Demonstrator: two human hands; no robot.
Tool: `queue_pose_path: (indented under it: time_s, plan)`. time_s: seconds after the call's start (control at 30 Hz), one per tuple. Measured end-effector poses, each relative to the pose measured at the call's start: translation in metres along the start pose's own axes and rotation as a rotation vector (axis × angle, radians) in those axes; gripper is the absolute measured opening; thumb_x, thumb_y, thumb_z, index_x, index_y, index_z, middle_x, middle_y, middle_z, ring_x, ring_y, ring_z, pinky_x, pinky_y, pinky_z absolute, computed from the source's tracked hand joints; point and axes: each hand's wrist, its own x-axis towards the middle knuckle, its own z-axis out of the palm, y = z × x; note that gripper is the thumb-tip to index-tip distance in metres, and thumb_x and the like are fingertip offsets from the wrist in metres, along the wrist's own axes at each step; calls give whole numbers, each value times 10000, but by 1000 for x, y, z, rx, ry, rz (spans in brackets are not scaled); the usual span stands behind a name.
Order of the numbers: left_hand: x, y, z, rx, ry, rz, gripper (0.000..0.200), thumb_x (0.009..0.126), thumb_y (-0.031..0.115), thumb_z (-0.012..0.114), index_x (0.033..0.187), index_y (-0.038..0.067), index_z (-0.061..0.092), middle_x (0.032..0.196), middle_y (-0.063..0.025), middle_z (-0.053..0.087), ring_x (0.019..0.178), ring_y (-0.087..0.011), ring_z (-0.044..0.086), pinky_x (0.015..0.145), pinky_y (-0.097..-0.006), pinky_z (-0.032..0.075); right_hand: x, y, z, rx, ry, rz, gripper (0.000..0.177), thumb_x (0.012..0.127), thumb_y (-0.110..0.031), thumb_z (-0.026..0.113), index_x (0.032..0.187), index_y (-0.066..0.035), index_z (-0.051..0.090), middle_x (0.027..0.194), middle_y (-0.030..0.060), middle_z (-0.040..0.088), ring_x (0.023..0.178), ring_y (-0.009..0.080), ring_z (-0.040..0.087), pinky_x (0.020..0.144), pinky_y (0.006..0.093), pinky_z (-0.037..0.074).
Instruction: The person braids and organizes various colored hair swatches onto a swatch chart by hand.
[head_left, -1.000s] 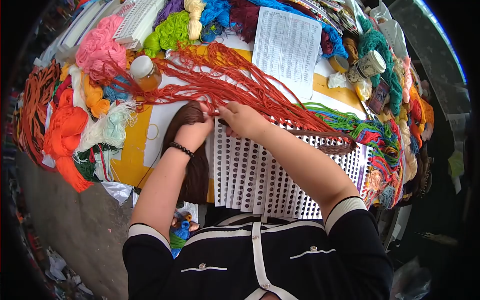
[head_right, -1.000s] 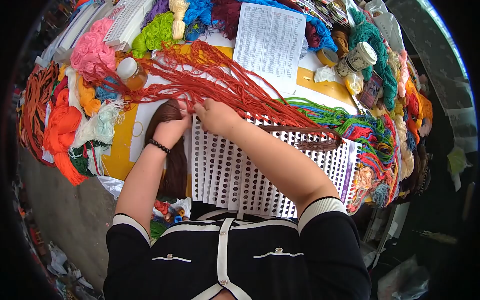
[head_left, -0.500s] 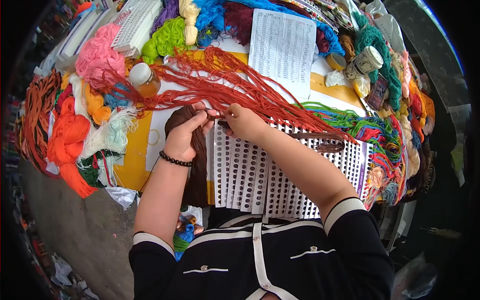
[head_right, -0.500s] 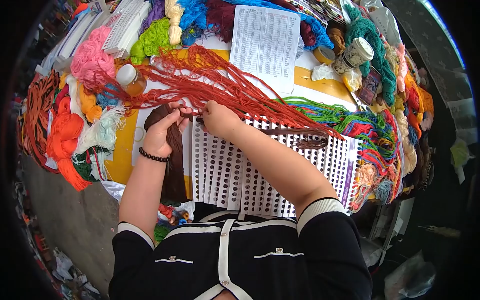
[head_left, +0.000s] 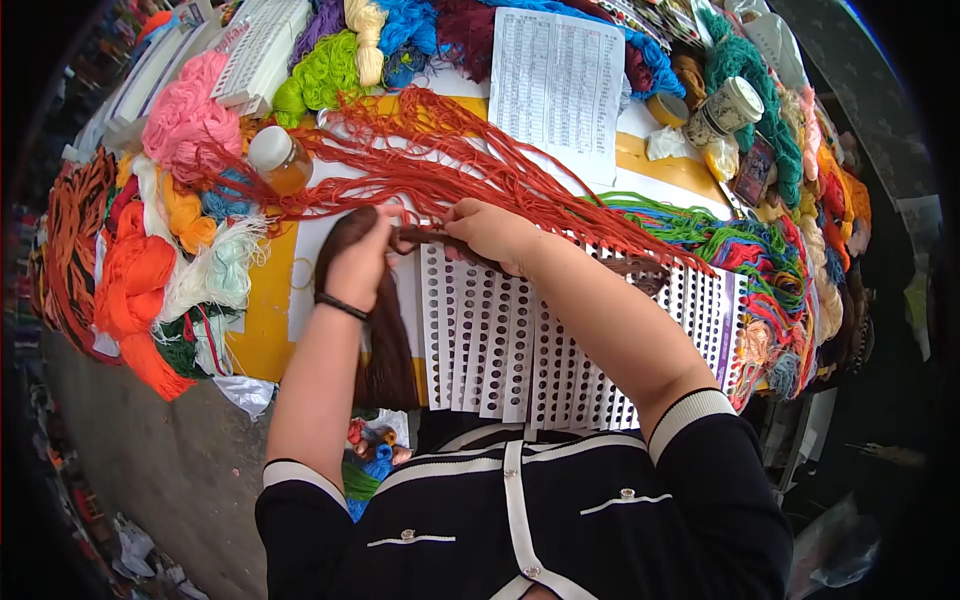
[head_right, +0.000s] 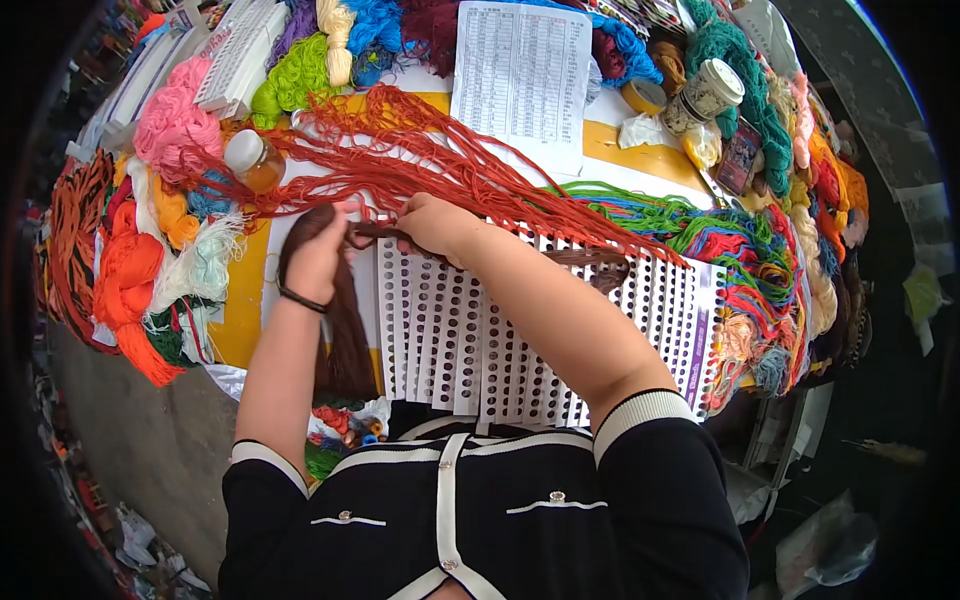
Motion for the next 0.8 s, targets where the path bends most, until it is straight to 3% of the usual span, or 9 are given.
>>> queue_pose_path:
  time_s: [0.23, 0.3, 0.5, 0.57, 0.63, 0.67, 0.7, 0.77, 0.8]
  plan:
    - [-5, 27, -99, -508, 134, -154, 263, 904, 176, 542, 1152, 91, 566, 801, 69, 539, 655, -15, 516, 494, -141, 381, 7, 2, 2, -269, 57, 13, 221, 882, -142, 460, 1069, -40, 517, 855, 53, 614, 775, 133, 578, 682, 265, 458]
    - [-10, 39, -129, -548, 183, -94, 267, 910, 141, 525, 1171, 93, 555, 849, 61, 536, 677, -9, 517, 508, -140, 399, -14, -17, 4, -445, 107, 37, 262, 858, -133, 442, 1093, -47, 520, 1053, 141, 612, 999, 245, 571, 831, 369, 442]
    - [-27, 78, -218, -877, 398, 324, 309, 906, 92, 521, 1204, 10, 499, 999, -40, 589, 822, -77, 573, 635, -174, 487, -12, -15, 2, -299, 33, 50, 258, 836, -97, 452, 1068, -9, 521, 924, 115, 663, 909, 234, 613, 809, 339, 464]
    - [-37, 91, -206, -801, 501, 397, 346, 896, 123, 550, 1208, -13, 485, 1043, -66, 593, 884, -122, 580, 727, -188, 487, -7, -7, 6, -330, 60, -5, 253, 834, -98, 462, 1063, -10, 523, 906, 117, 663, 877, 242, 620, 787, 336, 472]
    - [-41, 78, -204, -622, 342, 47, 352, 894, 170, 560, 1190, -14, 504, 1052, -67, 587, 940, -143, 564, 778, -205, 471, -6, -2, 9, -373, 88, -69, 247, 833, -100, 471, 1057, -11, 524, 888, 120, 662, 846, 250, 627, 764, 332, 481]
    - [-36, 45, -235, -564, -295, 181, 330, 899, 202, 547, 1156, -3, 533, 1051, -59, 586, 973, -147, 550, 818, -242, 452, -19, -2, 16, -438, 167, -170, 242, 831, -115, 499, 1049, -16, 535, 870, 133, 656, 819, 257, 629, 745, 337, 483]
    - [-55, 49, -165, -224, 259, 266, 282, 911, 179, 508, 1133, 11, 554, 1038, -36, 583, 966, -131, 548, 852, -257, 423, -31, -2, 24, -502, 246, -269, 238, 830, -131, 528, 1041, -22, 545, 852, 146, 650, 791, 265, 631, 726, 342, 486]
    - [-94, 51, -95, -360, 121, 24, 144, 847, 97, 535, 950, 25, 605, 980, -31, 588, 904, -131, 550, 824, -262, 419, -60, -5, 40, -328, 148, -439, 192, 839, -156, 606, 980, -25, 594, 861, 111, 632, 802, 188, 588, 728, 309, 469]
    - [-113, 44, -77, 96, 39, 278, 171, 851, 98, 518, 961, 2, 607, 1025, -79, 605, 903, -159, 562, 807, -288, 438, -74, -5, 48, -320, 144, -611, 162, 834, -139, 614, 942, -18, 615, 844, 108, 628, 781, 185, 588, 718, 306, 468]
